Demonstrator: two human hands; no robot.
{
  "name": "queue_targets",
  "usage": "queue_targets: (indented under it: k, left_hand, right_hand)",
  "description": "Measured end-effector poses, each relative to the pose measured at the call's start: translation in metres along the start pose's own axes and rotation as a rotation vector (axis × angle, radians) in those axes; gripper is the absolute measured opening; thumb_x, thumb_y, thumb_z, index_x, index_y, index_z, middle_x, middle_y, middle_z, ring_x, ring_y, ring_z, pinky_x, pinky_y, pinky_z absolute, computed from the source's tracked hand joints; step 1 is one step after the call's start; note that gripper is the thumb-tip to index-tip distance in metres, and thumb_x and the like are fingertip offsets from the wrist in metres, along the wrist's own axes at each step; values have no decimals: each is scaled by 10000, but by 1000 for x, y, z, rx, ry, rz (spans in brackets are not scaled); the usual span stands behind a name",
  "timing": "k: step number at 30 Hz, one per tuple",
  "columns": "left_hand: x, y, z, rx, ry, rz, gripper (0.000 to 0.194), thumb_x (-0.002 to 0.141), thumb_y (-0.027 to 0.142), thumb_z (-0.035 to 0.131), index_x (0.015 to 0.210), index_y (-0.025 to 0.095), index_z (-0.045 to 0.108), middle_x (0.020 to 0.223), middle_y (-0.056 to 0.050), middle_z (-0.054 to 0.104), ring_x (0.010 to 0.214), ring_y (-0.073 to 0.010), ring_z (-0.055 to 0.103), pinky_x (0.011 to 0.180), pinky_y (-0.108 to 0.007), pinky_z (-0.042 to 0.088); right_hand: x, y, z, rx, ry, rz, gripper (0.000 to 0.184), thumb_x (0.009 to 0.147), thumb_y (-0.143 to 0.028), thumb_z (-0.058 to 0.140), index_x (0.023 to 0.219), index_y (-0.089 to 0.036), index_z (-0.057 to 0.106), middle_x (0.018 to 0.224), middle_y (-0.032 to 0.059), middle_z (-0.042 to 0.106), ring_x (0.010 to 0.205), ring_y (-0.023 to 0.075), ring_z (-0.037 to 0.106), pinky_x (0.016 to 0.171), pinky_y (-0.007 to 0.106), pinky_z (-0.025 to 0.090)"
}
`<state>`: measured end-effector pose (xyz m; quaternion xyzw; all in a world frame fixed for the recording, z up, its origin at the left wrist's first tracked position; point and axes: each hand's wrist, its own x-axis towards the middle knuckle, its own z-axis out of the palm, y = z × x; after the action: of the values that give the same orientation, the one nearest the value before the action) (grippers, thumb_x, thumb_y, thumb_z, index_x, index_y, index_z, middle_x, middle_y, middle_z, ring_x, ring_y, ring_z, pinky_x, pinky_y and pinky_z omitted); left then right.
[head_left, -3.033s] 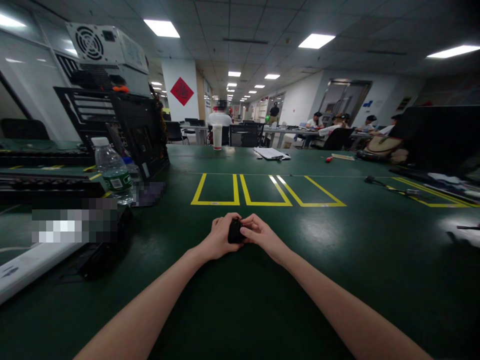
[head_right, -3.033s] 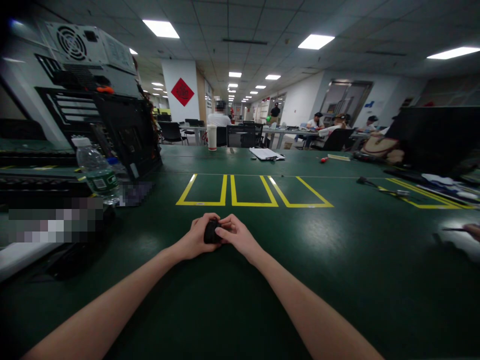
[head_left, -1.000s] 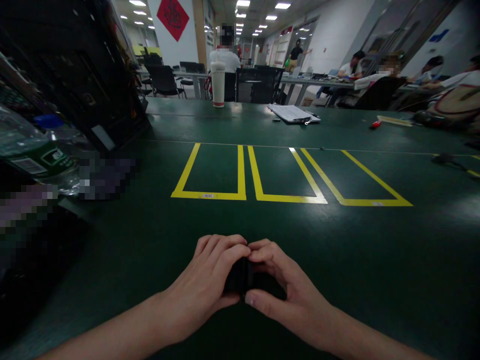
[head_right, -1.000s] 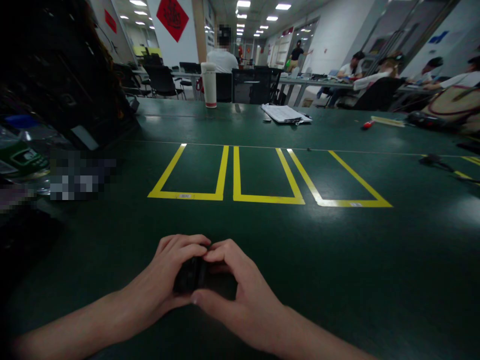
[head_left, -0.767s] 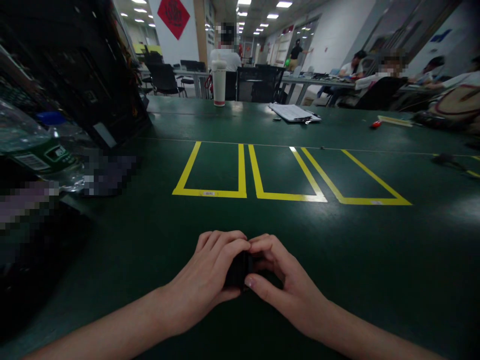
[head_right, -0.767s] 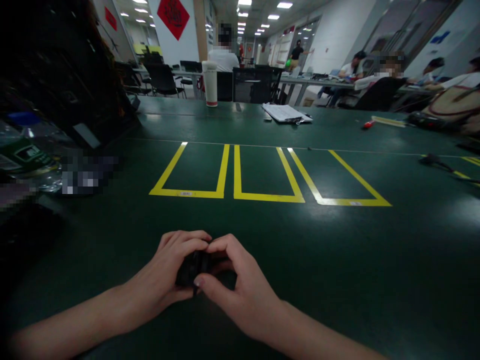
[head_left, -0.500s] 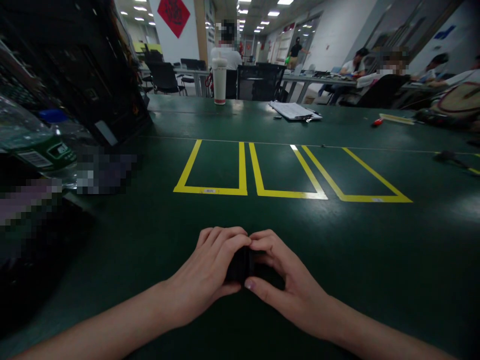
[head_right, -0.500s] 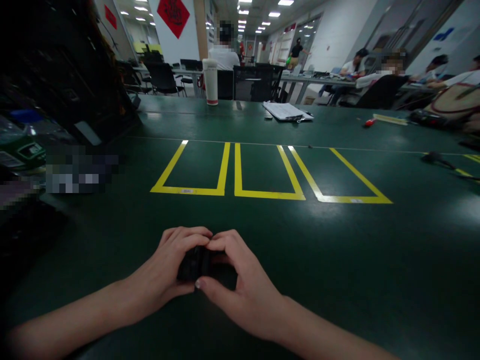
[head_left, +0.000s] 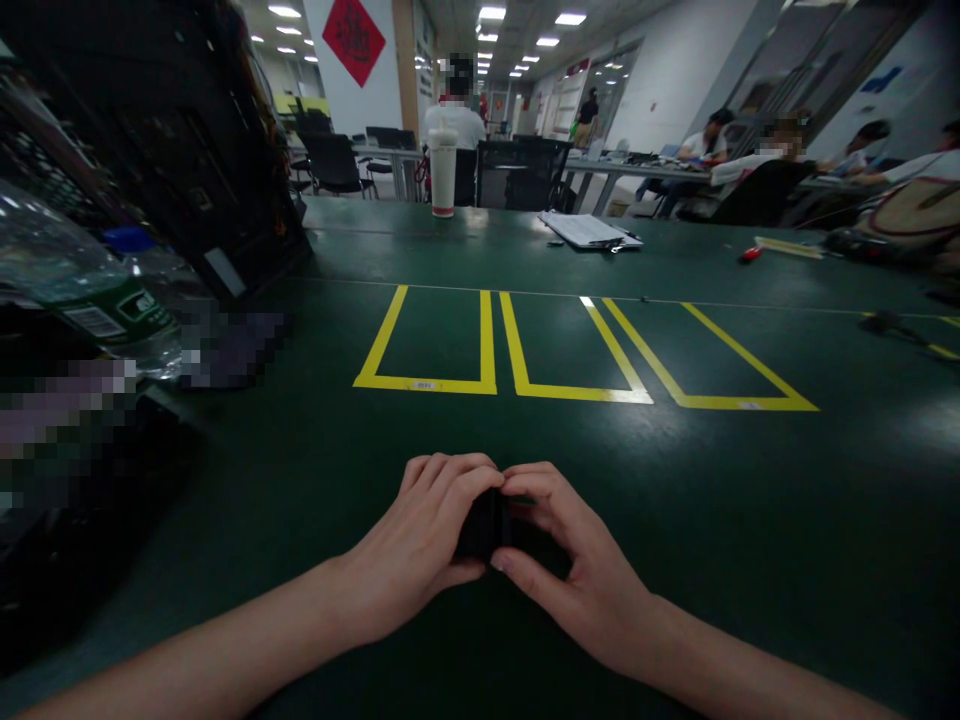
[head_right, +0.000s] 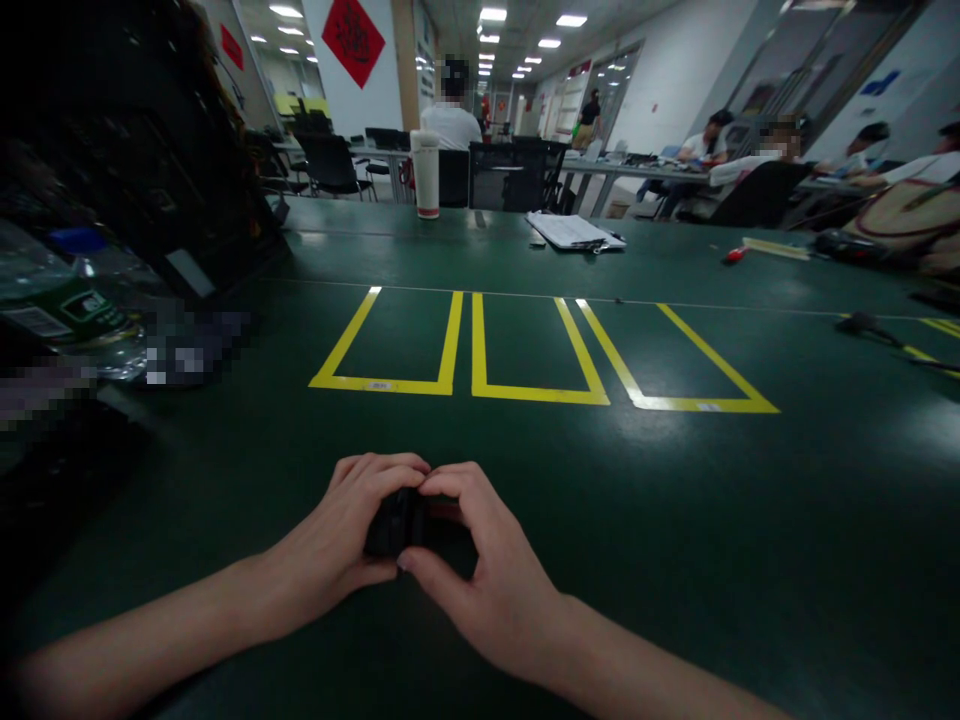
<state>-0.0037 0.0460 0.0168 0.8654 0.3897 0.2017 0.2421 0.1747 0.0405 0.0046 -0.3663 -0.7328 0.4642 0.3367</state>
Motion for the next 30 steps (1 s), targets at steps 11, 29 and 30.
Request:
queue_targets:
  k: [11, 29, 30]
  left_hand:
    - [-2, 0, 3, 16, -1, -2, 563, 688, 117, 585, 1142, 241, 276, 1163, -50, 413, 1051, -208, 392, 868, -391, 301]
    - [-2, 5, -2, -21, 15, -29, 518, 694, 162, 579, 1127, 254, 309, 1116, -37, 451, 1007, -215, 432, 845, -406, 318]
    - [-3, 6, -2, -19, 16, -28, 522, 691, 162, 583, 1126, 251, 308, 1115, -38, 450, 1006, -214, 431, 845, -404, 318]
  right_hand:
    - [0, -2, -2, -37, -49, 10, 317, 723, -150, 522, 1013, -222, 418, 1027, 44, 423, 935, 154, 465, 835, 333, 439]
    - [-1, 2, -1, 47, -36, 15, 335, 722, -154, 532, 1027, -225, 413, 1021, 36, 430, 952, 151, 480, 851, 345, 449]
    - [-2, 1, -1, 62, -47, 4, 348, 719, -140, 533, 1031, -229, 407, 1032, 33, 424, 960, 147, 477, 858, 341, 447]
